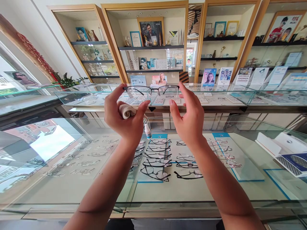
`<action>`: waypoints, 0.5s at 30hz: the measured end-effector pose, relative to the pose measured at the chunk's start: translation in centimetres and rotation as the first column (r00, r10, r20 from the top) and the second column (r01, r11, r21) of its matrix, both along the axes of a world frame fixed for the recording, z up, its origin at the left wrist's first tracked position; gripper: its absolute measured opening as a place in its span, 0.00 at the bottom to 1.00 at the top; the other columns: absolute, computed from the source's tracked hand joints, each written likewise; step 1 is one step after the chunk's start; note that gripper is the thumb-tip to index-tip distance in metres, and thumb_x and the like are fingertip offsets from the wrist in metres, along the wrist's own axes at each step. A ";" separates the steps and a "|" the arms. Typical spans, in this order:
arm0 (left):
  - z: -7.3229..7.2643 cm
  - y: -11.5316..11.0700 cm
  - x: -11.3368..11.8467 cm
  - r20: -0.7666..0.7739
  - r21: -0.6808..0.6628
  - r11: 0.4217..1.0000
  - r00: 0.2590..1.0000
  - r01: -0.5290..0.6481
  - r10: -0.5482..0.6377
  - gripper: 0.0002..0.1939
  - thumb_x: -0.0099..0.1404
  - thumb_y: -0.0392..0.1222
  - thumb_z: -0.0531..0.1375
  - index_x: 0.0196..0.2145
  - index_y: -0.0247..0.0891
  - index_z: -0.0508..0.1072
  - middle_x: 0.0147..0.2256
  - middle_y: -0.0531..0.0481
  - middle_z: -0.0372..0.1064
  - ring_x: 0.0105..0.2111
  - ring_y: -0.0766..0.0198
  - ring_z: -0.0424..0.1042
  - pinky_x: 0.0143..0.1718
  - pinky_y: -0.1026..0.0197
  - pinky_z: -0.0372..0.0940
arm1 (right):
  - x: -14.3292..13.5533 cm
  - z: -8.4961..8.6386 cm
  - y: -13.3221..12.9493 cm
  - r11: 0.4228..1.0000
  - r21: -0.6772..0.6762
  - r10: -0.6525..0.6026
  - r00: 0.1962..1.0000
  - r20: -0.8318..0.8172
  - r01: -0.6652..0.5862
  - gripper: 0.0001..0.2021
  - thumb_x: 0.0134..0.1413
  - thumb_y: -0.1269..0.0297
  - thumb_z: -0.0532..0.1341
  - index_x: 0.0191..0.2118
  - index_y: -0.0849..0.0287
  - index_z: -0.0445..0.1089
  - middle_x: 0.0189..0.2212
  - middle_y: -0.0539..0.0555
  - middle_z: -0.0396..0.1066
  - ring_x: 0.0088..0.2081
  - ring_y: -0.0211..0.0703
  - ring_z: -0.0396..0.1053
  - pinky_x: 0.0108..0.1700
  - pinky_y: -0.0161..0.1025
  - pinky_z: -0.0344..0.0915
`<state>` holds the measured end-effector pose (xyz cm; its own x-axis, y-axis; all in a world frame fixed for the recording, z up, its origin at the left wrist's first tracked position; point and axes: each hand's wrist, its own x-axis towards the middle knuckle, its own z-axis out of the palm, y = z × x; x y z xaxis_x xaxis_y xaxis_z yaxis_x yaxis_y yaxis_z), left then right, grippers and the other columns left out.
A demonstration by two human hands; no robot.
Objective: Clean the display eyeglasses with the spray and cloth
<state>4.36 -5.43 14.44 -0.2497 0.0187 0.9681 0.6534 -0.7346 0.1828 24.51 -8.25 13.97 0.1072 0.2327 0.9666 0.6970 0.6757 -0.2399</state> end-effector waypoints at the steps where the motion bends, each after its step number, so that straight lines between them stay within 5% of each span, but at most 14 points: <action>1: 0.0 0.1 0.0 0.006 -0.006 1.000 1.000 0.011 -0.011 0.32 0.68 0.51 0.77 0.67 0.54 0.77 0.60 0.45 0.83 0.53 0.49 0.82 0.45 0.48 0.78 | 0.0 0.0 0.0 1.000 0.009 -0.001 1.000 0.002 0.001 0.26 0.76 0.55 0.60 0.75 0.49 0.68 0.66 0.63 0.78 0.56 0.58 0.83 0.50 0.57 0.86; 9: 0.2 2.2 -1.2 0.093 -0.087 0.925 0.928 0.369 -0.362 0.31 0.66 0.46 0.78 0.64 0.55 0.79 0.65 0.48 0.81 0.62 0.47 0.81 0.47 0.49 0.80 | 0.2 0.5 -0.8 0.989 0.117 0.095 0.995 -0.021 -0.092 0.24 0.78 0.55 0.59 0.74 0.42 0.69 0.65 0.59 0.78 0.59 0.59 0.81 0.52 0.58 0.84; 15: -0.1 3.1 -1.3 0.117 -0.072 0.895 0.895 0.439 -0.430 0.31 0.66 0.46 0.77 0.65 0.56 0.79 0.65 0.48 0.81 0.67 0.46 0.78 0.54 0.46 0.80 | -0.1 0.8 -1.2 0.986 0.139 0.096 0.994 -0.044 -0.089 0.21 0.78 0.55 0.59 0.70 0.42 0.74 0.63 0.58 0.79 0.59 0.60 0.81 0.52 0.61 0.85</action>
